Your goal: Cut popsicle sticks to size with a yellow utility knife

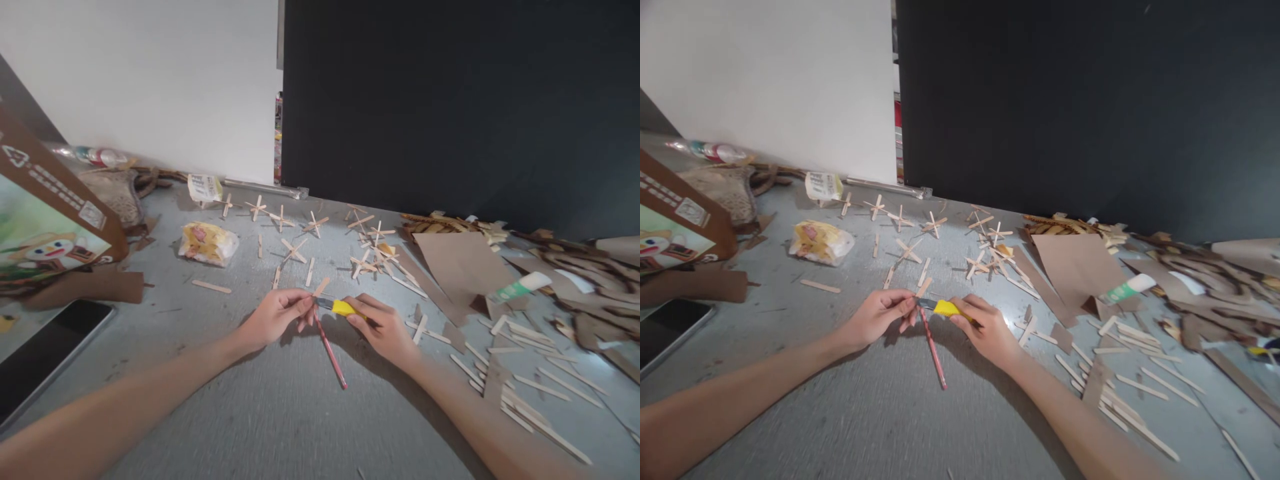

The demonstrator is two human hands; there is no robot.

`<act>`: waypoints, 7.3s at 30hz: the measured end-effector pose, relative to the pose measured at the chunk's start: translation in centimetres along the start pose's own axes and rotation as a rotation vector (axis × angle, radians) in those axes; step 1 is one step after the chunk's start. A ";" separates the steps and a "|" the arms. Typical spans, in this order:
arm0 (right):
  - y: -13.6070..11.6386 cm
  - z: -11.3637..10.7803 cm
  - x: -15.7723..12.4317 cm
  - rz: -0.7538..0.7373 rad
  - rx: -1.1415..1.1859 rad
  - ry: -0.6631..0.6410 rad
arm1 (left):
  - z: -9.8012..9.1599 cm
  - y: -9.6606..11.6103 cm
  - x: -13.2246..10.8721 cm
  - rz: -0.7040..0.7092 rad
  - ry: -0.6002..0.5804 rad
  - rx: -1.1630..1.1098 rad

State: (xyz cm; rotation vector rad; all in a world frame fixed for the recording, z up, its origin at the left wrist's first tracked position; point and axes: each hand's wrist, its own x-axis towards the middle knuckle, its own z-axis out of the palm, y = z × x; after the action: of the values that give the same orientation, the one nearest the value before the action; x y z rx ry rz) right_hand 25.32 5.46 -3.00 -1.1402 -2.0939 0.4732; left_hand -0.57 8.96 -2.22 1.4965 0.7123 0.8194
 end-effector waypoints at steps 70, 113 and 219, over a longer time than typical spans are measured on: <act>0.6 0.5 -0.6 -0.026 -0.226 0.237 | 0.1 -0.2 0.3 -0.115 0.054 -0.008; -3.3 2.1 -0.3 0.287 0.163 -0.038 | 2.3 -0.2 -0.8 -0.098 0.004 -0.028; -4.9 -0.4 -0.4 0.114 -0.165 -0.155 | 5.9 -2.4 -5.3 0.085 0.075 1.375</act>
State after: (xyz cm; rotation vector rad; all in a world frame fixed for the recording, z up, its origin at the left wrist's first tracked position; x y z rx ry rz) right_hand 22.92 2.45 0.00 -1.3616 -2.2435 0.4618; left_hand 1.43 1.46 -5.19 2.7128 1.4086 0.3812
